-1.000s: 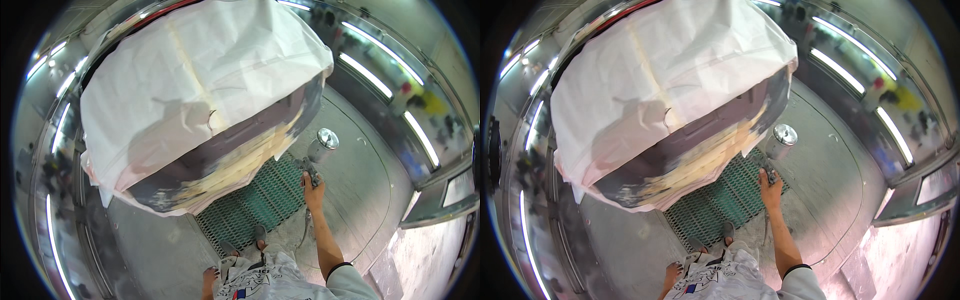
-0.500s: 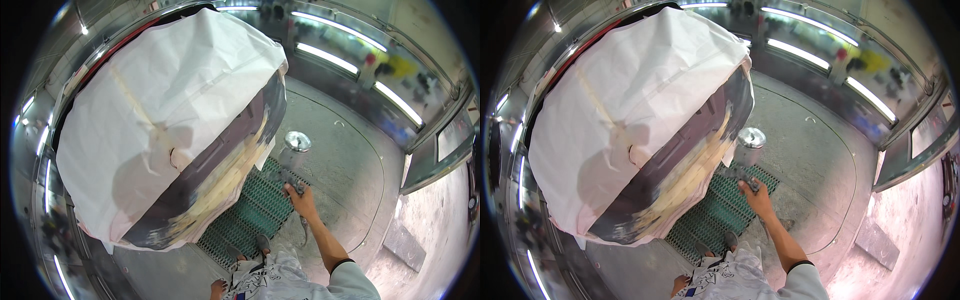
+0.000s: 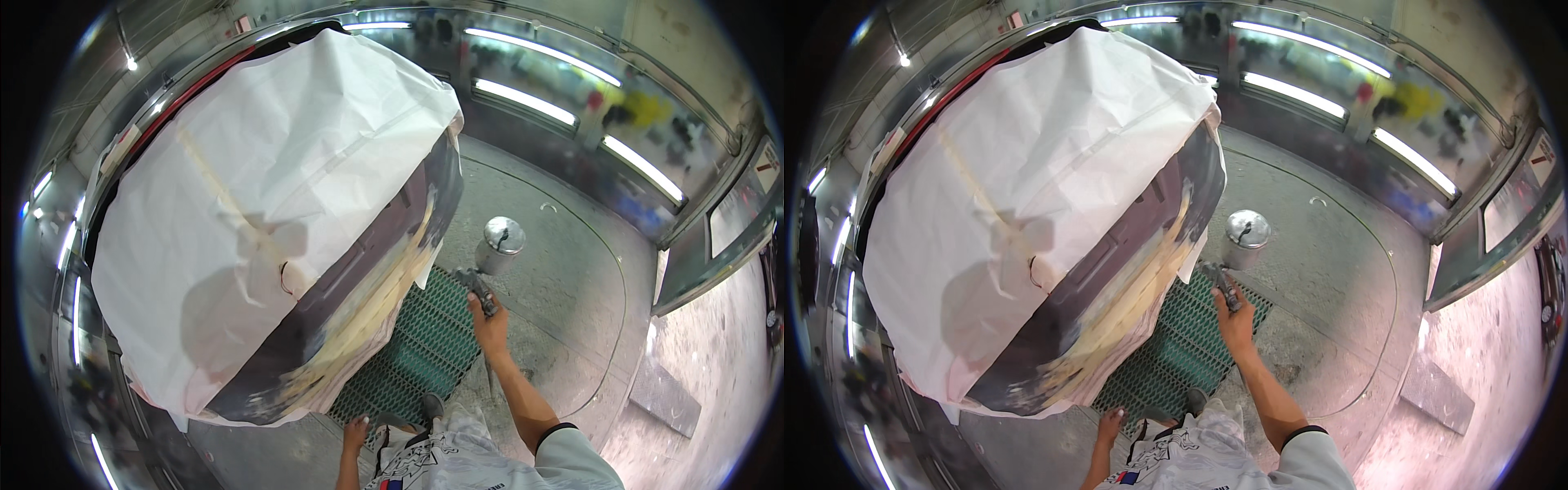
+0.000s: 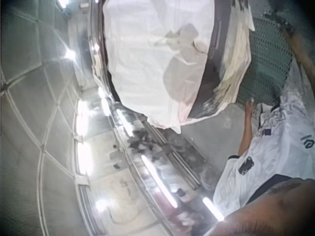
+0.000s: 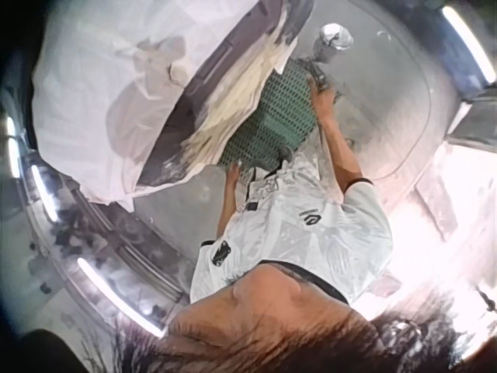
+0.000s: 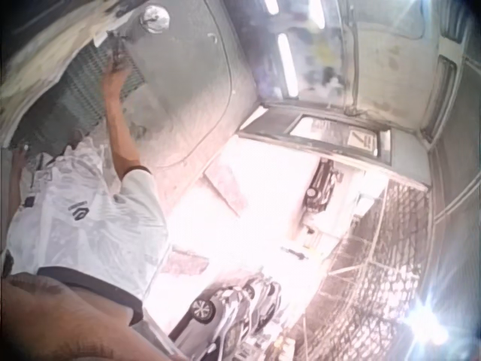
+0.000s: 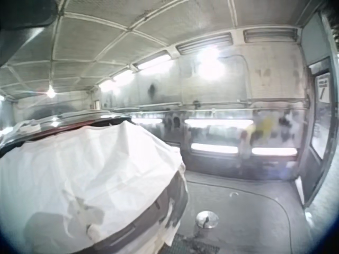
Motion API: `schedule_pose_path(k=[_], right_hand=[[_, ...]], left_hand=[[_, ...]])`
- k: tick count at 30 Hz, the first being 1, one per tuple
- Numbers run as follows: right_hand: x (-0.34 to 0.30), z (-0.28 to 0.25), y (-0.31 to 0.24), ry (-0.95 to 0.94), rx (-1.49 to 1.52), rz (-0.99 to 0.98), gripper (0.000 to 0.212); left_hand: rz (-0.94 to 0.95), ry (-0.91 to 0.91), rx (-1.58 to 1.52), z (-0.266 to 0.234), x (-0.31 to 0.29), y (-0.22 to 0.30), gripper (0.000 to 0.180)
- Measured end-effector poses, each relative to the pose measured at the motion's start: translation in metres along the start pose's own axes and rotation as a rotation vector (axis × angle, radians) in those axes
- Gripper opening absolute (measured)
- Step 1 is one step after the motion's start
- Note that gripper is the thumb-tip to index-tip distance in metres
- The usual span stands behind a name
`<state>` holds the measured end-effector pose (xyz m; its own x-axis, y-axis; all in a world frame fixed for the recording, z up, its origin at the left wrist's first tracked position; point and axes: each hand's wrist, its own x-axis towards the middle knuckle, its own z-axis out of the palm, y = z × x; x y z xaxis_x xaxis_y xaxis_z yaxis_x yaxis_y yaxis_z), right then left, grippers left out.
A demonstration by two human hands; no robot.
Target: The person uses a spray gun to apply grey paint to the rear bumper and trunk lid of a car. The car is partially covered with masking paper and tape to protect other areas. The person moves around the vehicle to ensure even coverage on the exposed surfaces.
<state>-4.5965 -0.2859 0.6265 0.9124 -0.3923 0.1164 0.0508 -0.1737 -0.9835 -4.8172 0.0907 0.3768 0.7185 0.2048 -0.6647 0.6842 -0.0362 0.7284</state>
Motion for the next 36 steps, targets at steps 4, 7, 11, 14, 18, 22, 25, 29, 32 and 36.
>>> schedule_pose_path(k=[4,7,11,14,18,22,25,29,32,36], right_hand=[[-0.002,-0.014,-0.016,-0.243,0.029,0.109,0.031],[0.006,-0.01,-0.02,-0.324,0.078,0.146,0.031],[0.034,-0.023,-0.001,-0.069,0.042,0.145,0.03],[0.075,-0.044,0.021,0.098,0.018,0.051,0.03],[0.119,-0.063,0.024,0.159,0.107,-0.037,0.031],[0.147,-0.075,0.014,0.103,0.095,0.003,0.031],[0.16,-0.087,0.028,0.035,0.088,0.001,0.032],[0.168,-0.11,0.015,-0.233,0.12,0.136,0.031],[0.182,-0.12,0.023,-0.283,0.207,0.212,0.034],[0.202,-0.12,0.05,-0.108,0.188,0.16,0.03]], left_hand=[[-0.239,0.036,0.129,-0.015,-0.005,-0.061,0.038],[-0.325,-0.003,0.11,-0.039,-0.016,-0.106,0.037],[-0.439,-0.013,0.081,-0.039,-0.006,-0.105,0.034],[-0.504,0.044,0.01,-0.042,0.004,-0.088,0.033],[-0.62,0.181,-0.162,-0.037,0.033,-0.065,0.031],[-0.795,0.281,-0.372,0.001,0.053,-0.047,0.028],[-0.495,0.091,-0.202,0.076,0.042,-0.017,0.039],[-0.417,0.021,-0.123,0.137,0.035,0.005,0.04],[-0.427,-0.01,-0.142,0.154,0.032,0.004,0.039],[-0.416,0.014,-0.056,0.157,0.018,-0.003,0.037]])
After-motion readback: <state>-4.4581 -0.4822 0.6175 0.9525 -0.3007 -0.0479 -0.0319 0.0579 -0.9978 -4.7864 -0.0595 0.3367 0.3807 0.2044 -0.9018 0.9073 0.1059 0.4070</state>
